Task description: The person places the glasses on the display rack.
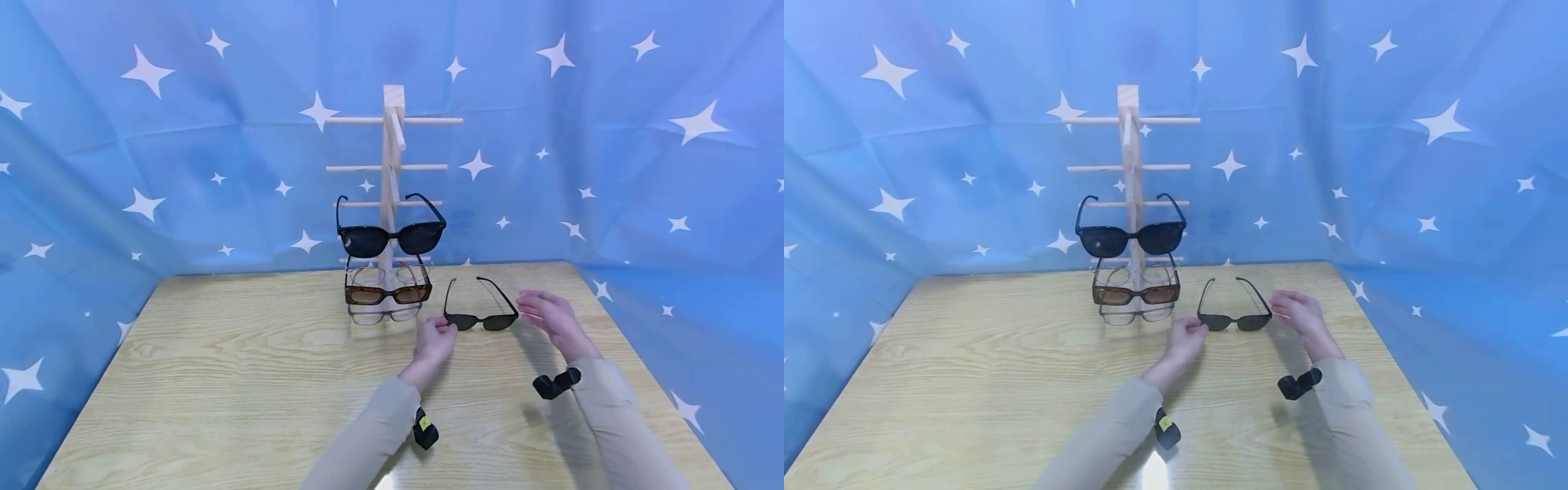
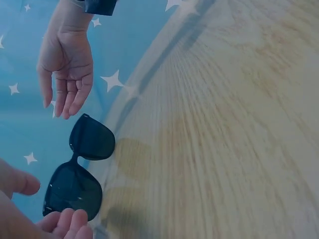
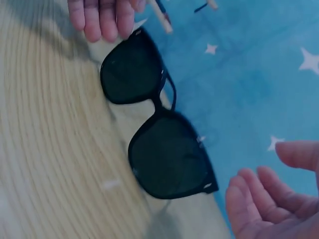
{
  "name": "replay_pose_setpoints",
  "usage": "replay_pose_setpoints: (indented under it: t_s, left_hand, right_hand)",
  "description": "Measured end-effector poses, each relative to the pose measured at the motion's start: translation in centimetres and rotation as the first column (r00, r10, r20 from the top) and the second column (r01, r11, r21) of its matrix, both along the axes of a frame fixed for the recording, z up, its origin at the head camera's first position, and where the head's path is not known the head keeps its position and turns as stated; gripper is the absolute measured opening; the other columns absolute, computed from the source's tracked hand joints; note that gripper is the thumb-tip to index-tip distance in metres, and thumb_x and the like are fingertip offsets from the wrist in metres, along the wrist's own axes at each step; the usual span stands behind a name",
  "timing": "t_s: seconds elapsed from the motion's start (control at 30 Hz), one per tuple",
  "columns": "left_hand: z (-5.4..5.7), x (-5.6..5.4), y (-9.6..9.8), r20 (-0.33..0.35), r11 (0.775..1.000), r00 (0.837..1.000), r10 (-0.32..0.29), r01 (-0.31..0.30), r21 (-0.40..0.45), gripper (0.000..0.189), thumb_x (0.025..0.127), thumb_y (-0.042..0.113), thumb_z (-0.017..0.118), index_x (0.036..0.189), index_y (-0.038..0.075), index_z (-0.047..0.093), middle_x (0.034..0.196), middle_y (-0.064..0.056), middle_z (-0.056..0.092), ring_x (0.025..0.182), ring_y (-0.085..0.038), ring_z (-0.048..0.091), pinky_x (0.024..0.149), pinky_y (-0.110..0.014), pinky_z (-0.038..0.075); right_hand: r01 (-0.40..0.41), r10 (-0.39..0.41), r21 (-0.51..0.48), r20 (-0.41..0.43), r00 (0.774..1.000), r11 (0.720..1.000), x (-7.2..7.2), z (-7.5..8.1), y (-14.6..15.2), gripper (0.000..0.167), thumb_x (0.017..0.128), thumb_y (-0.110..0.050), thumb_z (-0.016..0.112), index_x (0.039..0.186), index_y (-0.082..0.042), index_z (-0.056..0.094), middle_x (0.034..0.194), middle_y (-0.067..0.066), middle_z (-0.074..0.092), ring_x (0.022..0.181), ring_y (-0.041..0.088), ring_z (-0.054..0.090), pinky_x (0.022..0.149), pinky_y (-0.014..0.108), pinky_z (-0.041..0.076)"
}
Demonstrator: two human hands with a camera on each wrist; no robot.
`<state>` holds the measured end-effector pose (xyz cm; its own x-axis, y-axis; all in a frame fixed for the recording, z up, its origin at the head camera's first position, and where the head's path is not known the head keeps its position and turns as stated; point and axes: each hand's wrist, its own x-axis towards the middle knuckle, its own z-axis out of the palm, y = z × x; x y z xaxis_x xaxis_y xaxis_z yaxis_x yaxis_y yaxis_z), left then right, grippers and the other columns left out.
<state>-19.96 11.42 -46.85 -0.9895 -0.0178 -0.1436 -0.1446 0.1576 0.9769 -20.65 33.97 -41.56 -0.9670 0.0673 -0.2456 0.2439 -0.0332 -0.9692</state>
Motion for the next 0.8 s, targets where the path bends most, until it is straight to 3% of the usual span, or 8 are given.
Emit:
replay_pose_setpoints:
  t_s: [0.13,0.4,0.63,0.8]
  left_hand:
    - [-0.3,-0.2,0.4,-0.009,0.997,0.997,0.075,-0.075,-0.012,0.011,0.084,0.01,0.064,0.092,0.001,0.062,0.08,-0.004,0.06,0.075,-0.015,0.056,0.069,-0.026,0.049]
    - [-0.6,-0.8,1.2,-0.035,0.982,0.982,0.188,-0.189,-0.029,0.015,0.084,0.009,0.063,0.096,0.002,0.057,0.078,-0.002,0.055,0.073,-0.016,0.053,0.069,-0.03,0.046]
    - [-0.9,-1.9,2.0,-0.059,0.968,0.967,0.249,-0.247,0.036,0.015,0.085,0.007,0.062,0.096,-0.003,0.062,0.082,-0.007,0.06,0.076,-0.019,0.058,0.071,-0.03,0.051]
    - [-1.0,-2.4,2.1,-0.055,0.964,0.963,0.264,-0.262,0.042,0.012,0.085,0.006,0.061,0.093,-0.003,0.065,0.08,-0.008,0.063,0.076,-0.02,0.06,0.069,-0.029,0.052]
  right_hand:
    - [0.032,-0.032,0.02,0.002,0.999,0.999,-0.6,-0.9,0.3,0.01,0.095,-0.009,0.054,0.104,-0.008,0.055,0.083,-0.01,0.066,0.078,0.002,0.063,0.078,0.019,0.053]
    - [0.029,-0.033,0.115,0.034,0.999,0.993,-1.6,-2.0,0.7,0.048,0.096,-0.014,0.051,0.133,0.014,0.036,0.084,-0.012,0.063,0.082,0.0,0.06,0.087,0.022,0.05]
    - [0.029,-0.037,0.115,0.061,0.997,0.993,-2.1,-2.7,1.1,0.046,0.096,-0.014,0.053,0.13,0.013,0.039,0.082,-0.011,0.062,0.079,0.001,0.059,0.089,0.025,0.05]
    - [-0.003,-0.003,0.086,0.065,0.998,0.996,-2.3,-3.3,1.5,0.039,0.096,-0.01,0.052,0.126,0.013,0.043,0.082,-0.009,0.063,0.077,0.003,0.06,0.082,0.022,0.053]
